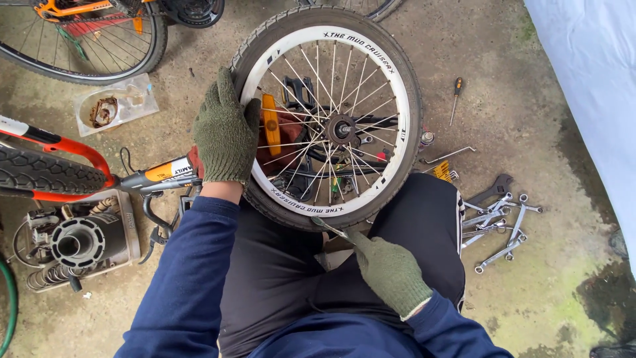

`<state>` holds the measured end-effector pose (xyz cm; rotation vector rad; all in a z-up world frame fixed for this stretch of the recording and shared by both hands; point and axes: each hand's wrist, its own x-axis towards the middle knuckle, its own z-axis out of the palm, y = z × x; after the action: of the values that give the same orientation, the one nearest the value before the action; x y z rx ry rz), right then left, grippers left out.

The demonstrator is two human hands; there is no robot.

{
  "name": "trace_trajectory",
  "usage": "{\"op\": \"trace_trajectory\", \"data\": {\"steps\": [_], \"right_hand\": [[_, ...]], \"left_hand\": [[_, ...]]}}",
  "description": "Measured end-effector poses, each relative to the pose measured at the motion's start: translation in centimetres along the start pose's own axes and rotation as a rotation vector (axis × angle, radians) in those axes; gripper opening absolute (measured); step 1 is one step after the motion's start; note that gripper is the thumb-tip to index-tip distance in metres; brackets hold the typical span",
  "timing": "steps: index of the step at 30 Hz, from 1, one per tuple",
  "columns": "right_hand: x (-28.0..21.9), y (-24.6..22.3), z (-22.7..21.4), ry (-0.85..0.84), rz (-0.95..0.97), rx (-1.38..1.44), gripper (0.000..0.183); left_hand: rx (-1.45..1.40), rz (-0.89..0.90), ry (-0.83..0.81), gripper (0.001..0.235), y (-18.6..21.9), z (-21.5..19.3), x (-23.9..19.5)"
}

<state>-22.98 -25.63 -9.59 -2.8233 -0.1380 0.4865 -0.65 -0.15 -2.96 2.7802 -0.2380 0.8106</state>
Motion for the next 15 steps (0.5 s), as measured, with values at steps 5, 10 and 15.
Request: {"op": "trace_trajectory", "data": {"steps": [5, 10, 15], "right_hand": [[2.0, -3.3, -0.8, -0.18, 0.027, 0.056, 0.05], [1.6, -1.5, -2.6, -0.093, -0.018, 0.068, 0.048], [0.9, 1.1, -6.1, -0.158, 0.226, 0.097, 0.032]], "left_hand": [[-0.01, 0.015, 0.013, 0.058, 0.0, 0.1, -0.2], [-0.016, 0.001, 0.023, 0.056, 0.0, -0.2, -0.1], [0.234, -0.078, 0.181, 0.065, -2.7, 7.0, -0.8]]}}
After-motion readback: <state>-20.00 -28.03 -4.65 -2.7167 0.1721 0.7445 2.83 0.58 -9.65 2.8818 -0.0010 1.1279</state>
